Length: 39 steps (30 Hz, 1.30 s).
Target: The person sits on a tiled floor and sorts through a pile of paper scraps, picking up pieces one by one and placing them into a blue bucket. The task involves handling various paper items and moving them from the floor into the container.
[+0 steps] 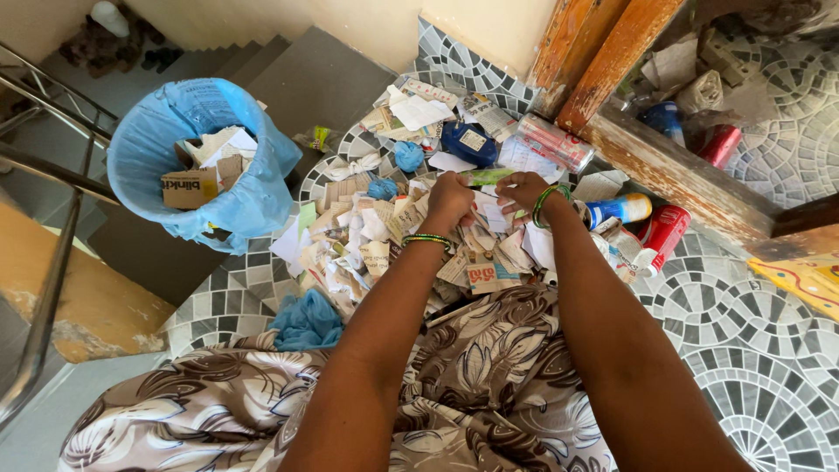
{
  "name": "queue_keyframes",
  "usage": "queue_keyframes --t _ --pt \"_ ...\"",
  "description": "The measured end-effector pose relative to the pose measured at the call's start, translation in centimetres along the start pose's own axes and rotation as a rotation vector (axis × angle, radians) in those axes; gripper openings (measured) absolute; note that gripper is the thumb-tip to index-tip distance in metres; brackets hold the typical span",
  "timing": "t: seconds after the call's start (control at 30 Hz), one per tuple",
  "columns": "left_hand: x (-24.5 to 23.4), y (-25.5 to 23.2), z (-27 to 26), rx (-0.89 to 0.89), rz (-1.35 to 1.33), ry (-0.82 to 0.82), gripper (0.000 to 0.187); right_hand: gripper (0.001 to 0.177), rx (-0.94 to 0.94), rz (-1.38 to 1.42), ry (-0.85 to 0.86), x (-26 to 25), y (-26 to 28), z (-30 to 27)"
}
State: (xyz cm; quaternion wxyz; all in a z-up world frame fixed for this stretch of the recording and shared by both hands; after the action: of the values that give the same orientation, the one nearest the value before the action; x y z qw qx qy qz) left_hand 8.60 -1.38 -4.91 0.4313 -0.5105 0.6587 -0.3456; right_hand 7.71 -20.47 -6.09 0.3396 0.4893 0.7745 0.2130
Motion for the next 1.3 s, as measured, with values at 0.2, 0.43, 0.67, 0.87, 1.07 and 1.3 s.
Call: queue_keyframes --t 0.2,0.43,0.67,0.87,1.07,1.3 --pt "1.3 0.2 -0.1 -0.026 -0.054 0.023 0.034 0.036 0.037 -0.012 -0.018 0.2 0.3 -0.6" --pt "1.9 -0.1 -1.1 -0.046 -0.036 -0.004 0.043 0.035 -0.004 0.024 0.016 0.5 0.4 -0.2" --pt "1.8 0.8 -0.8 -0.037 -0.053 -0.059 0.036 0.03 -0.067 0.064 -0.086 -1.1 -0.9 2.4" --pt "0.6 0.9 -1.3 -0.064 -0.146 -0.049 0.041 0.029 -0.07 0.158 -0.201 -3.6 -2.8 4.0" --pt "-1.8 0.3 -2.0 -0.009 -0.206 -0.057 0.045 0.031 -0.052 0.184 -0.156 -2.7 -3.0 3.3" --pt "-5.9 -0.3 -3.7 0.032 -0.282 -0.075 0.049 0.043 -0.008 0.132 -0.082 0.0 -1.1 -0.2"
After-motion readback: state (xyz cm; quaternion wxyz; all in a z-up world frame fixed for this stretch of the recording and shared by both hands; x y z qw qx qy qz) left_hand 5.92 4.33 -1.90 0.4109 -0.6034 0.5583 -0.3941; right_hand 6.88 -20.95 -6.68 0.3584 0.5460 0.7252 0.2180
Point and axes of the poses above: each hand's wrist, its own z-axis towards the middle knuckle, its own x-axis out of the palm, y = z × x, the point moved 10 cm from there along z, towards the middle knuckle, and after that the axes turned 3 degrees about x, right-handed, at the moved point
